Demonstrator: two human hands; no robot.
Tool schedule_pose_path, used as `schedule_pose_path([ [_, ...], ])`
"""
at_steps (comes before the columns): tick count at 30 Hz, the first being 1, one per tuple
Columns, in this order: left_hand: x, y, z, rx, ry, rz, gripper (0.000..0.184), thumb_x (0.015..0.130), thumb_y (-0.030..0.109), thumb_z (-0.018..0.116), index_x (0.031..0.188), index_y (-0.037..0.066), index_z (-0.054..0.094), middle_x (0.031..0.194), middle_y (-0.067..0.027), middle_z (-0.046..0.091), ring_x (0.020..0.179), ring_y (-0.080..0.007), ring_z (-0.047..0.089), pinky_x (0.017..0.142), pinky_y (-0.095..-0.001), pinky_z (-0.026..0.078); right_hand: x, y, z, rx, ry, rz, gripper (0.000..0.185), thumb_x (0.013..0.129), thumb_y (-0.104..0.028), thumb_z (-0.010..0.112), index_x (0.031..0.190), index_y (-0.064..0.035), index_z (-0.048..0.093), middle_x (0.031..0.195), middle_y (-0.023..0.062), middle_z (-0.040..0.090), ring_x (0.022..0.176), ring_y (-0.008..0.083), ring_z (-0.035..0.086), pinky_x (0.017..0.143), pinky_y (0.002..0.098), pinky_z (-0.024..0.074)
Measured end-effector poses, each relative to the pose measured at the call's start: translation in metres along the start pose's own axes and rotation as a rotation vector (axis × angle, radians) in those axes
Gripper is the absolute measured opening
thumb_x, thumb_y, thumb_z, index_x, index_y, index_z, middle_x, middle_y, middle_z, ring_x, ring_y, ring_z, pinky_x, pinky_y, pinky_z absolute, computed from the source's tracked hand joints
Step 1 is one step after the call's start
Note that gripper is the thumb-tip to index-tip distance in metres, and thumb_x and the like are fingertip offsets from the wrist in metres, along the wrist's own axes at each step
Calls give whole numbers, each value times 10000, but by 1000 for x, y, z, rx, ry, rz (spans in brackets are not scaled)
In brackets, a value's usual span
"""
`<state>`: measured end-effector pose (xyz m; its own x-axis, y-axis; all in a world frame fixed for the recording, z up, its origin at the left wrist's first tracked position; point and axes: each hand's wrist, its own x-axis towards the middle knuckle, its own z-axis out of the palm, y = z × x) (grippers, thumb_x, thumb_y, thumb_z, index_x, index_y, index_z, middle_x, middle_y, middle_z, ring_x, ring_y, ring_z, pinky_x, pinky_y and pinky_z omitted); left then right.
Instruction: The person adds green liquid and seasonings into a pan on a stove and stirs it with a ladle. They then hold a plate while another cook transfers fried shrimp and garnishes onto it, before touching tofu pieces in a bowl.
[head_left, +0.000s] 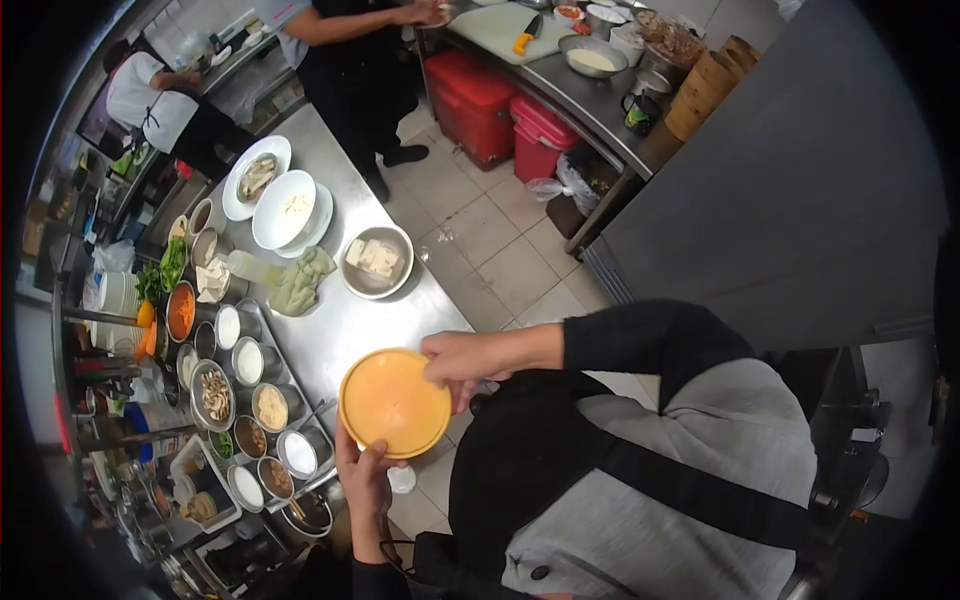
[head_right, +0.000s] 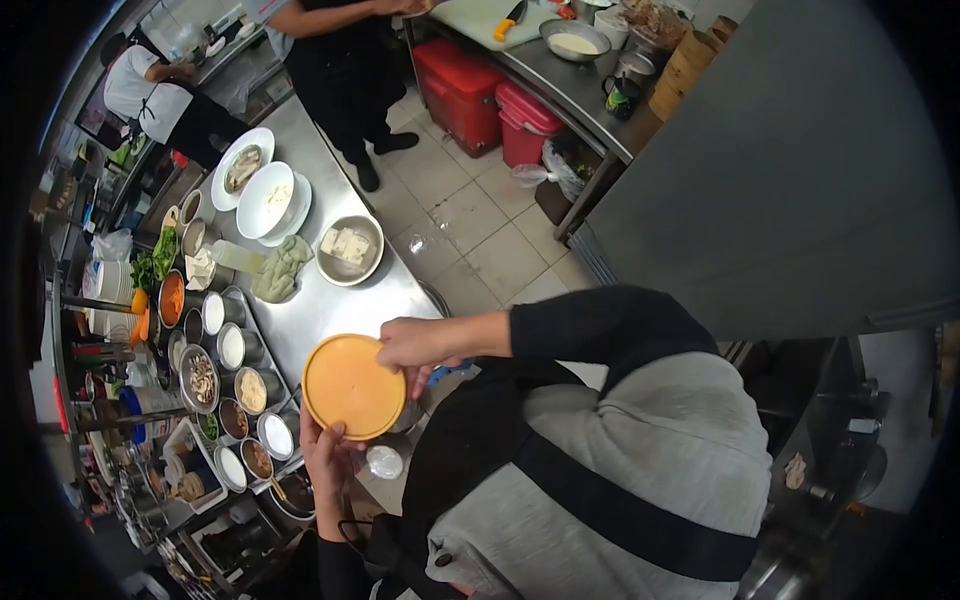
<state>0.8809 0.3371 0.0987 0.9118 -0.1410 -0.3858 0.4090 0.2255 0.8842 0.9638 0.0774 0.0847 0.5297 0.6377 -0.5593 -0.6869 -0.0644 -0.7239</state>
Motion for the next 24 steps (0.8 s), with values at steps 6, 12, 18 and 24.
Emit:
schedule_pose_path([
  [6, 69, 58, 86, 58, -295, 147, 783, 925, 114, 611, 1587, 50, 198, 1577, -193, 307, 948, -257, 715, 660, -283, 575, -82, -5, -70, 390, 225, -234, 403, 845, -84, 536, 1222, 11, 427, 1068, 217, 628, 844, 380, 720, 779, 481, 616],
  [12, 105, 83, 101, 165, -230, 424, 748, 977, 222, 557, 1601, 80, 170, 1609, -190, 284, 950, -245, 712, 681, -253, 538, -132, -33, -200, 550, 508, -552, 405, 855, -90, 517, 1245, 14, 488, 1099, 198, 646, 870, 370, 725, 818, 490, 621],
  [18, 128, 50, 83, -42, 394, 474, 612, 987, 267, 595, 1509, 45, 367, 1465, -138, 445, 843, -148, 624, 635, -196, 452, -132, -65, -380, 482, 810, -708, 346, 866, -68, 502, 1148, 130, 520, 1023, 242, 665, 770, 325, 724, 725, 438, 636],
  [24, 126, -37, 57, -30, 749, 55, 488, 947, 272, 643, 1375, 57, 547, 1196, -68, 596, 905, -127, 591, 699, -222, 445, -113, -84, -528, 779, 958, -890, 413, 845, -13, 505, 1243, 89, 455, 1185, 248, 576, 943, 465, 669, 833, 550, 613],
])
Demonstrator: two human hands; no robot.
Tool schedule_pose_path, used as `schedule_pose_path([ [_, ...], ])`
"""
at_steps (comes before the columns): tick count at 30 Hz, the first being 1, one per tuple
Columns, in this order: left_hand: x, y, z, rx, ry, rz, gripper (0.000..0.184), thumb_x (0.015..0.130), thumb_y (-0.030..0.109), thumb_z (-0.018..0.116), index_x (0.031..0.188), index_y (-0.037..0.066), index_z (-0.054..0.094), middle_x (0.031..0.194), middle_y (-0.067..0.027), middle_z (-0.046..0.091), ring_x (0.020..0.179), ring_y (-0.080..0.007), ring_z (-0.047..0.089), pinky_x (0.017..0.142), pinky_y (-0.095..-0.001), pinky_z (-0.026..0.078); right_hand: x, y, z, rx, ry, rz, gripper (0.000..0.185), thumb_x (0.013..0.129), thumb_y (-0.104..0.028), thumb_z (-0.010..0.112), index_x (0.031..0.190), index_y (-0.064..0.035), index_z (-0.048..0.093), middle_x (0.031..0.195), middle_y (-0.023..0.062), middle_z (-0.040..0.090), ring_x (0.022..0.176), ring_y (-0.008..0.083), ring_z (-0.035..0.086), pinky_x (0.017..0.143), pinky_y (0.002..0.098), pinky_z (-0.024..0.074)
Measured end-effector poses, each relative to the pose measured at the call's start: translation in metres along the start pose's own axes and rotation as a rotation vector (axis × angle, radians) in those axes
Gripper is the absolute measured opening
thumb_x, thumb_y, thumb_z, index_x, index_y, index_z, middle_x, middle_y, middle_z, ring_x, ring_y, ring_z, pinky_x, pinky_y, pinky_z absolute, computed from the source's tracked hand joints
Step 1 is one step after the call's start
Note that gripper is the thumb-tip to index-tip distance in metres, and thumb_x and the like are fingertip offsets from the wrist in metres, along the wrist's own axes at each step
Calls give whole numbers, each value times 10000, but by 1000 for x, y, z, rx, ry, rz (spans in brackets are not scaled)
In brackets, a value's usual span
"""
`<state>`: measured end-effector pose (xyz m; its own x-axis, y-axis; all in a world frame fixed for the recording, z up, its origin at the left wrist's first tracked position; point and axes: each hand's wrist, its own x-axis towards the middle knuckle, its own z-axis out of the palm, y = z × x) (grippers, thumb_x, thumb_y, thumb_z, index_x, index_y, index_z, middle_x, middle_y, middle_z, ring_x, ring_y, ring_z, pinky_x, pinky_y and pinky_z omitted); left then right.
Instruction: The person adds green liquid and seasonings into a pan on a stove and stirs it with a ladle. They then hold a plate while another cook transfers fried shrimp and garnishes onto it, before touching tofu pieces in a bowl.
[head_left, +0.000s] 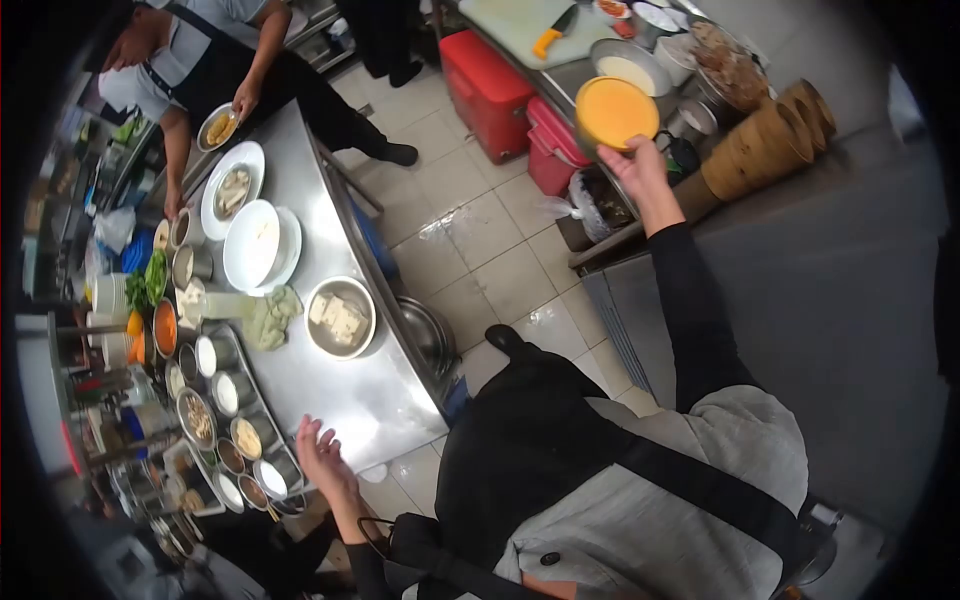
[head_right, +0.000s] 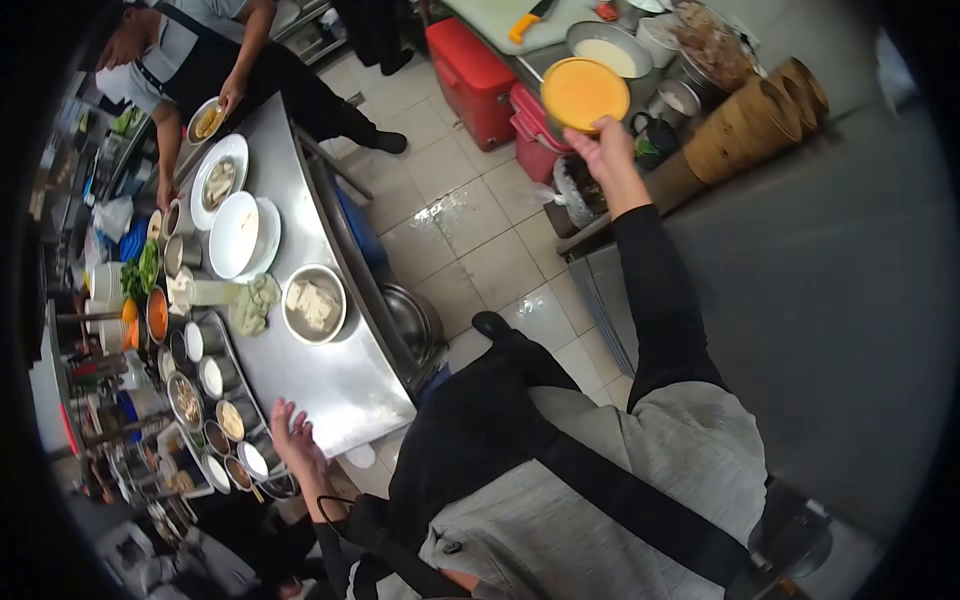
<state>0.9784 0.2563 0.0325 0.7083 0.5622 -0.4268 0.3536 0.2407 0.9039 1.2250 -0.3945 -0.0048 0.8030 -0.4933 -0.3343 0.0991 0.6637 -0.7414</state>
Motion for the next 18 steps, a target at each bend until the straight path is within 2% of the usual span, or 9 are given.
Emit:
schedule_pose_path([
  [3, 13, -39, 10, 0, 3, -211, 525, 926, 302, 668, 1384, 73, 550, 1213, -70, 594, 1018, -168, 577, 802, -275, 448, 30, -9, 0, 111, 159, -52, 448, 860, -3, 488, 1299, 42, 408, 1255, 253, 512, 1067, 508, 604, 931, 593, 572],
  [5, 33, -66, 21, -65, -2, -209, 533, 964, 347, 630, 1390, 42, 533, 1262, -103, 582, 1103, -218, 572, 928, -325, 462, 48, -15, 2, 212, 205, -60, 437, 869, -14, 504, 1296, 42, 433, 1258, 225, 520, 1067, 485, 609, 933, 604, 568],
  [7, 53, -83, 35, -135, -31, -193, 528, 984, 341, 612, 1394, 24, 516, 1283, -134, 571, 1149, -248, 576, 992, -361, 471, 89, -12, -22, 212, 131, -173, 415, 900, 24, 472, 1314, 21, 477, 1279, 227, 548, 1210, 454, 552, 994, 620, 524],
  [8, 56, -84, 48, -165, -49, -198, 519, 989, 333, 606, 1394, 21, 511, 1290, -145, 568, 1166, -260, 578, 1002, -375, 477, 122, -10, -62, -305, 14, -369, 426, 912, 4, 463, 1337, 19, 485, 1305, 224, 558, 1236, 439, 544, 1019, 622, 500],
  [10, 65, -87, 67, -249, -2, -200, 514, 989, 323, 613, 1386, 14, 507, 1317, -175, 556, 1213, -300, 576, 1022, -417, 488, 152, -18, -71, 211, -47, -68, 430, 942, -34, 433, 1362, 49, 476, 1344, 244, 544, 1272, 436, 522, 1056, 602, 476],
  [11, 70, -91, 72, -311, 20, -187, 498, 980, 312, 630, 1361, 12, 521, 1253, -163, 581, 1132, -288, 606, 960, -410, 528, 165, -23, -74, 460, -19, 79, 437, 957, -54, 418, 1375, 64, 471, 1363, 254, 537, 1290, 435, 512, 1075, 592, 464],
  [13, 70, -83, 85, -267, 66, -158, 445, 937, 269, 696, 1272, 12, 554, 1072, -120, 600, 941, -239, 633, 809, -361, 580, 166, -28, -62, 371, 45, -17, 444, 969, -105, 430, 1378, 64, 475, 1372, 246, 534, 1292, 431, 504, 1082, 602, 455],
  [16, 60, -65, 100, -308, 115, -196, 361, 921, 210, 709, 1177, 4, 559, 1032, -116, 597, 882, -237, 652, 772, -361, 592, 245, -33, -110, 350, -32, 25, 424, 974, -100, 431, 1353, 80, 493, 1355, 245, 545, 1250, 420, 528, 1058, 618, 478],
  [18, 61, -61, 106, -330, 93, -208, 315, 918, 169, 702, 1137, -2, 554, 1012, -114, 604, 847, -234, 664, 745, -355, 601, 215, -21, -71, 319, -11, 32, 441, 976, -135, 469, 1378, 46, 470, 1376, 231, 533, 1264, 411, 524, 1074, 601, 465],
])
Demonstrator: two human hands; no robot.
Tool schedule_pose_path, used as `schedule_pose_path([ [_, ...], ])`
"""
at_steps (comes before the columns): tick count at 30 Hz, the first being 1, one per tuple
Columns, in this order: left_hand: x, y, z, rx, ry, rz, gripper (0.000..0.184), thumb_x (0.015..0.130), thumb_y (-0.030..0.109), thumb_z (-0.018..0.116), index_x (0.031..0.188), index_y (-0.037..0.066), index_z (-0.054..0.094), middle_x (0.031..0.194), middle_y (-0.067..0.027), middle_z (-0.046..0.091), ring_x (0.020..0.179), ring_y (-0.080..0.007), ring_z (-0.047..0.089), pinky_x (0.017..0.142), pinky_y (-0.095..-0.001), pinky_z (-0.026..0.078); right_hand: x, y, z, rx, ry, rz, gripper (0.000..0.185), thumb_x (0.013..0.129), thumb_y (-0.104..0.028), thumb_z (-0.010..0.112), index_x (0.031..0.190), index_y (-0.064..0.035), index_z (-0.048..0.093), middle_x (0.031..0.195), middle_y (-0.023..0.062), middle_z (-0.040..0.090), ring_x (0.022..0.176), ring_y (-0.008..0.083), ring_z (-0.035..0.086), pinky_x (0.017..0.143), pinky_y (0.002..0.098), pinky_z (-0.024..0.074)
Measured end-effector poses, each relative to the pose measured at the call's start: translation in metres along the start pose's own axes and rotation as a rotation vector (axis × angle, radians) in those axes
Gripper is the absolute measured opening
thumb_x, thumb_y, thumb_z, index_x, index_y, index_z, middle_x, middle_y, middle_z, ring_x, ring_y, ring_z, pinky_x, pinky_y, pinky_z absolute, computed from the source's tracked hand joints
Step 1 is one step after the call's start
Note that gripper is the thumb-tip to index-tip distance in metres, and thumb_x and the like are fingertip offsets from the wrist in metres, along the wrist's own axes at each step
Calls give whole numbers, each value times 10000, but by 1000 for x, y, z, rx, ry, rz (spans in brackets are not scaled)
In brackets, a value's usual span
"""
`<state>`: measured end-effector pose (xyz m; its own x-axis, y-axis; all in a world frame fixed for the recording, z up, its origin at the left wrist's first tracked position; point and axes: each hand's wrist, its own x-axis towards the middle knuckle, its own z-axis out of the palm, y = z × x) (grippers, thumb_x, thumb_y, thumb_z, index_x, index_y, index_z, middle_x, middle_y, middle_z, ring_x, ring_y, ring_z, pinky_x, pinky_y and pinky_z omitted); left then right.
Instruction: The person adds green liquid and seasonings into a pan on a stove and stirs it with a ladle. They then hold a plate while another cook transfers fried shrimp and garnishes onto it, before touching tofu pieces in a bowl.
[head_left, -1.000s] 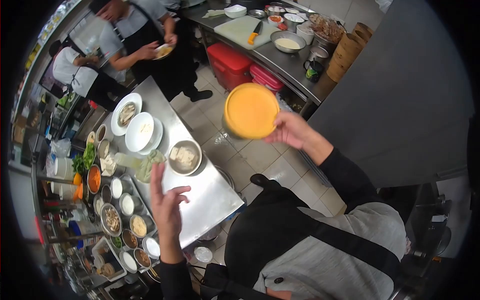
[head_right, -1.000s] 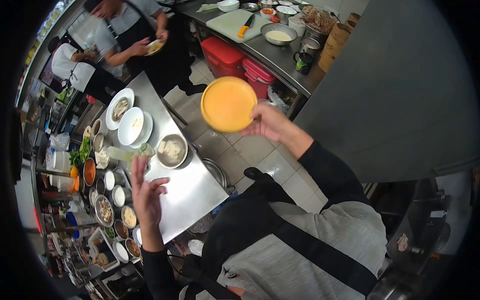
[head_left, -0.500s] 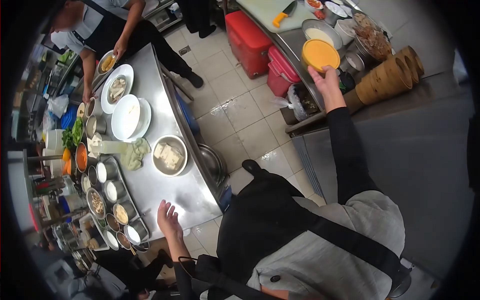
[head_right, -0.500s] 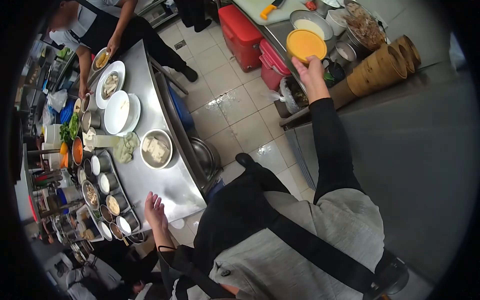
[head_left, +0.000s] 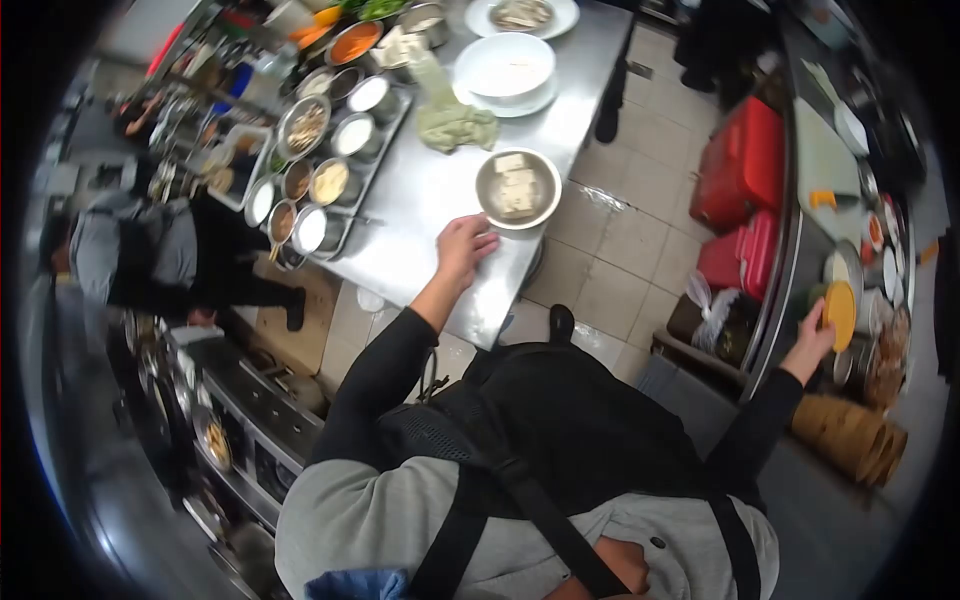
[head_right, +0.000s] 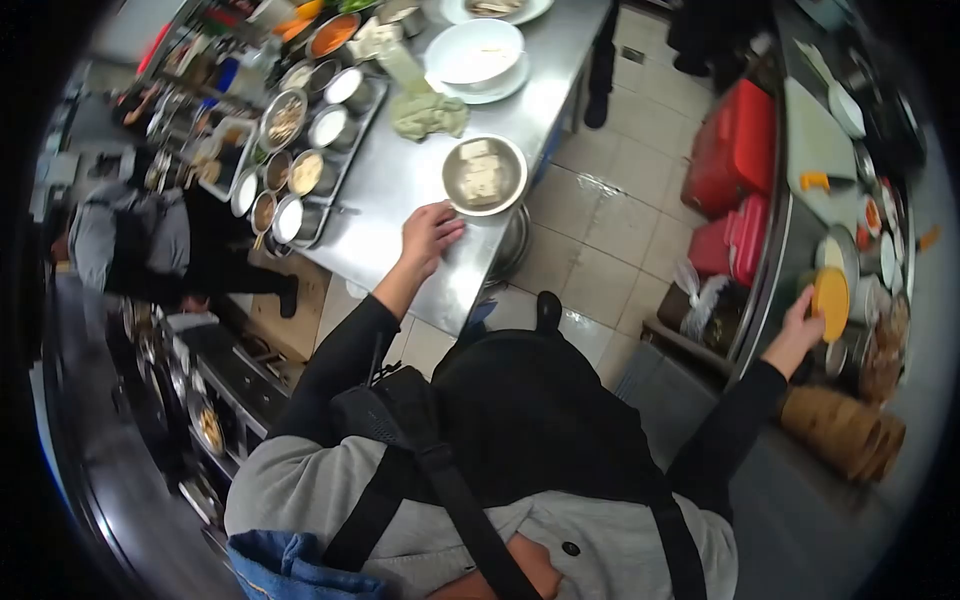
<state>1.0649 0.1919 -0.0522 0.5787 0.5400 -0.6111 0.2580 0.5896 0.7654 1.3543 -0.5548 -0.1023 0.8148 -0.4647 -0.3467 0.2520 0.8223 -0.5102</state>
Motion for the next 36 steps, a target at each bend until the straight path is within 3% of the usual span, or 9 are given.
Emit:
schedule_pose_path([
  [4, 43, -29, -4, -106, -128, 60, 196, 882, 55, 681, 1017, 38, 540, 887, -136, 636, 692, -251, 698, 630, -356, 630, -119, 60, 65, -160, 19, 121, 499, 981, -206, 544, 1429, -23, 424, 1418, 202, 508, 1293, 393, 517, 1106, 567, 438],
  [6, 56, -34, 1, -42, -12, 103, 178, 841, 24, 657, 978, 36, 545, 752, -105, 622, 585, -232, 680, 518, -356, 609, -214, 97, 99, -274, 132, 233, 537, 983, -241, 582, 1454, -58, 401, 1439, 187, 495, 1307, 384, 513, 1122, 550, 424],
  [7, 42, -26, 1, -11, 40, 119, 181, 816, 28, 657, 954, 39, 540, 718, -92, 612, 536, -217, 667, 476, -355, 593, -160, 123, 41, -437, -177, 273, 510, 982, -352, 591, 1353, -25, 466, 1395, 272, 490, 1288, 379, 516, 1087, 548, 463],
  [9, 30, -29, -10, 21, 105, 192, 155, 809, 42, 643, 904, 57, 523, 689, -72, 611, 500, -193, 661, 428, -320, 541, -149, 180, 9, -457, -200, 582, 369, 996, -362, 589, 1120, -15, 578, 1055, 175, 673, 954, 298, 657, 922, 422, 551],
  [13, -38, -27, -66, -66, 139, 188, 165, 811, 48, 644, 852, 65, 484, 619, -59, 591, 455, -168, 637, 383, -293, 497, -320, 281, 64, -947, -516, 559, 260, 1019, -325, 584, 1024, -66, 565, 901, 68, 629, 738, 158, 570, 723, 302, 490],
  [17, -110, -50, -153, -171, 160, 227, 187, 825, 50, 664, 875, 57, 485, 654, -53, 598, 448, -138, 615, 401, -276, 523, -446, 320, 108, -1137, -1077, 611, 214, 1015, -278, 606, 1109, -90, 569, 950, 19, 613, 779, 107, 554, 755, 252, 457],
  [22, -205, -90, -260, -382, 372, 294, 185, 838, 39, 683, 939, 46, 528, 713, -56, 619, 524, -135, 642, 458, -261, 545, -580, 378, 120, -1276, -1458, 816, 184, 1011, -226, 613, 1066, -50, 615, 960, 57, 655, 738, 100, 571, 682, 244, 495],
  [29, -290, -151, -384, -601, 659, 416, 171, 854, 28, 668, 973, 33, 545, 758, -57, 633, 550, -119, 630, 507, -255, 557, -810, 448, 48, -1476, -1952, 1430, 308, 1006, -214, 612, 1229, -2, 592, 1022, 77, 671, 800, 114, 641, 728, 256, 545],
  [36, -327, -186, -458, -833, 815, 581, 211, 920, 75, 670, 1075, 36, 533, 912, -60, 657, 709, -123, 664, 622, -268, 587, -951, 535, -29, -1428, -2441, 1335, 95, 961, -95, 580, 1029, -68, 520, 880, 42, 621, 664, 123, 614, 600, 281, 548],
])
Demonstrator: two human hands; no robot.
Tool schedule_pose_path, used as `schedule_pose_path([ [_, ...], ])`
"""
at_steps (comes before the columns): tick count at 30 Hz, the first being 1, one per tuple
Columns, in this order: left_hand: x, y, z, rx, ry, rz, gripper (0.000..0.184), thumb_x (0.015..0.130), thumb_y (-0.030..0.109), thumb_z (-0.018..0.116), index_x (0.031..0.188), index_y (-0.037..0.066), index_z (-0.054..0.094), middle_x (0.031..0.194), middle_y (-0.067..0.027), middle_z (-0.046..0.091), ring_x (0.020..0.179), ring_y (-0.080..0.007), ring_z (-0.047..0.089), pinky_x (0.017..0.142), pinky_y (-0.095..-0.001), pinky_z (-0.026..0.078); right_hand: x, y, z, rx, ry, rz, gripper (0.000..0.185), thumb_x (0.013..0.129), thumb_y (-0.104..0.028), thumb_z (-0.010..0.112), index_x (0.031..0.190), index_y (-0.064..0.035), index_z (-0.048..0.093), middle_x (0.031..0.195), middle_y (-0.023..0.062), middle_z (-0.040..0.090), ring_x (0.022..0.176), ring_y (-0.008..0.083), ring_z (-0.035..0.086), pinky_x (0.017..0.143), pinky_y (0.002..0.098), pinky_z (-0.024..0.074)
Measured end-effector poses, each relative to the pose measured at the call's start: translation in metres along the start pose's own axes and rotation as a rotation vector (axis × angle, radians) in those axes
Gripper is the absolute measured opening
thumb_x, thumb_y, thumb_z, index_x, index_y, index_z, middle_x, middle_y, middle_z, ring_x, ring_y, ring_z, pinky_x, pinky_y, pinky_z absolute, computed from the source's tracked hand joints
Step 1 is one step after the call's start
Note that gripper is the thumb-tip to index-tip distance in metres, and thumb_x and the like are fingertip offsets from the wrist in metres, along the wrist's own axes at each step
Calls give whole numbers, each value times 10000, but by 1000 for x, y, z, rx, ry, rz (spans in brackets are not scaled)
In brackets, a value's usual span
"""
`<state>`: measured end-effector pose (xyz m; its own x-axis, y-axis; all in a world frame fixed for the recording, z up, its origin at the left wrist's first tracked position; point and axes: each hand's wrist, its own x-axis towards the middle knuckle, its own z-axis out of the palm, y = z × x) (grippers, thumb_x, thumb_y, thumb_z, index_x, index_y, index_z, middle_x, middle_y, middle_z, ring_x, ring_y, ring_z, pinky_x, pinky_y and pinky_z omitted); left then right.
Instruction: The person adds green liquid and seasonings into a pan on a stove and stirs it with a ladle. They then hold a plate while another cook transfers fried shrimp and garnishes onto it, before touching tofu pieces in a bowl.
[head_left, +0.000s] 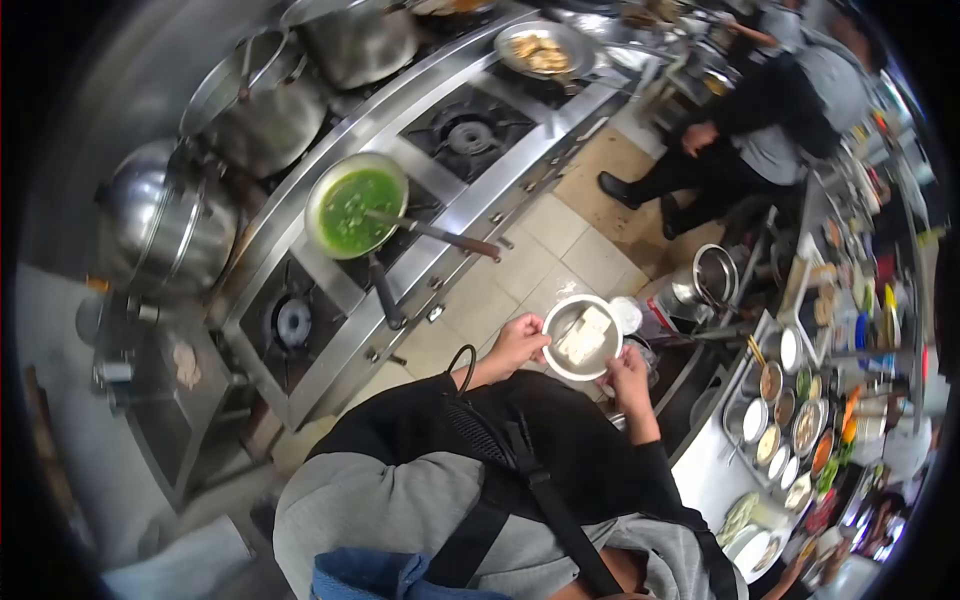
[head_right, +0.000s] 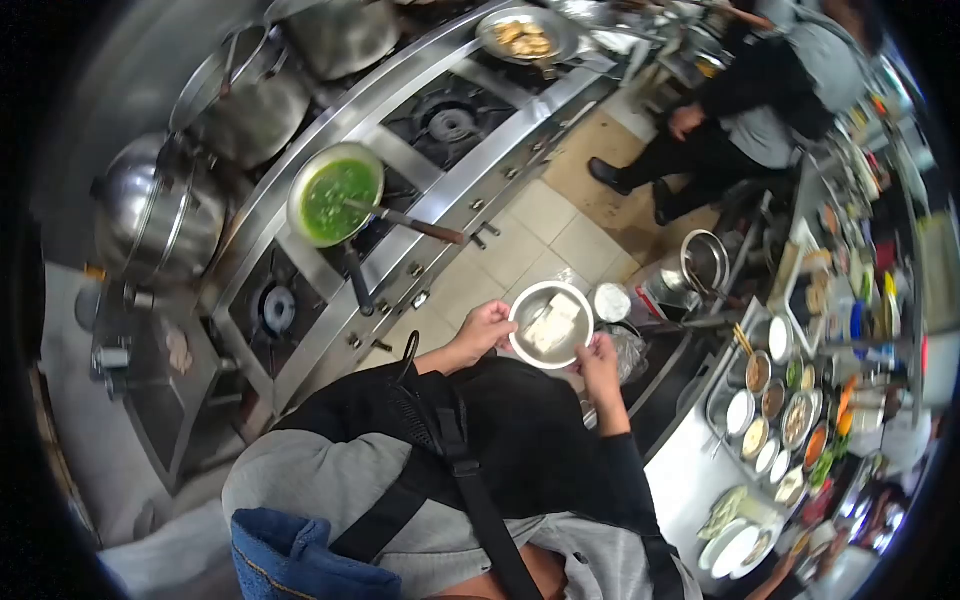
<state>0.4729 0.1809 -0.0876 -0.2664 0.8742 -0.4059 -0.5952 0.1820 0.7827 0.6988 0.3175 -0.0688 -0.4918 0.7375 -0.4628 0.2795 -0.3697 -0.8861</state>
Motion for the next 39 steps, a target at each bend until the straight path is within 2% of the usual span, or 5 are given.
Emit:
schedule_pose_path([
  [5, 5, 8, -28, -274, 207, -32, 437, 980, 157, 653, 1360, 68, 455, 1195, -116, 604, 943, -183, 668, 842, -327, 570, 160, -43, 25, -73, -126, 60, 111, 922, -74, 587, 999, -88, 508, 816, 35, 615, 628, 114, 603, 548, 278, 535],
  [13, -91, -95, -111, -18, 1074, 16, 463, 951, 154, 663, 1370, 107, 472, 1073, -79, 630, 867, -156, 632, 736, -286, 537, 440, -102, 149, 265, -308, 7, 333, 893, -10, 536, 1218, -3, 464, 1146, 178, 614, 862, 275, 698, 713, 372, 633],
  [23, -159, -165, -75, -331, 1370, -120, 479, 888, 97, 702, 1315, 33, 494, 1048, -142, 655, 772, -221, 660, 659, -308, 535, 531, -93, 213, 303, -317, -122, 199, 984, -218, 616, 924, -44, 541, 832, 167, 681, 727, 290, 734, 608, 414, 622],
  [33, -38, -86, -204, 15, 668, -499, 423, 911, 123, 688, 1288, 40, 516, 1067, -120, 654, 811, -207, 649, 700, -307, 533, 232, -92, 72, 86, 58, -348, 209, 935, -212, 696, 979, -35, 595, 792, 53, 634, 688, 134, 637, 653, 320, 533],
  [39, 32, -67, -196, 212, 445, -584, 391, 924, 138, 679, 1272, 43, 529, 1079, -108, 653, 835, -198, 643, 725, -307, 532, -1, -98, -133, -237, 1041, -517, 258, 909, -200, 728, 1089, -71, 596, 867, -2, 597, 740, 97, 550, 675, 279, 486],
])
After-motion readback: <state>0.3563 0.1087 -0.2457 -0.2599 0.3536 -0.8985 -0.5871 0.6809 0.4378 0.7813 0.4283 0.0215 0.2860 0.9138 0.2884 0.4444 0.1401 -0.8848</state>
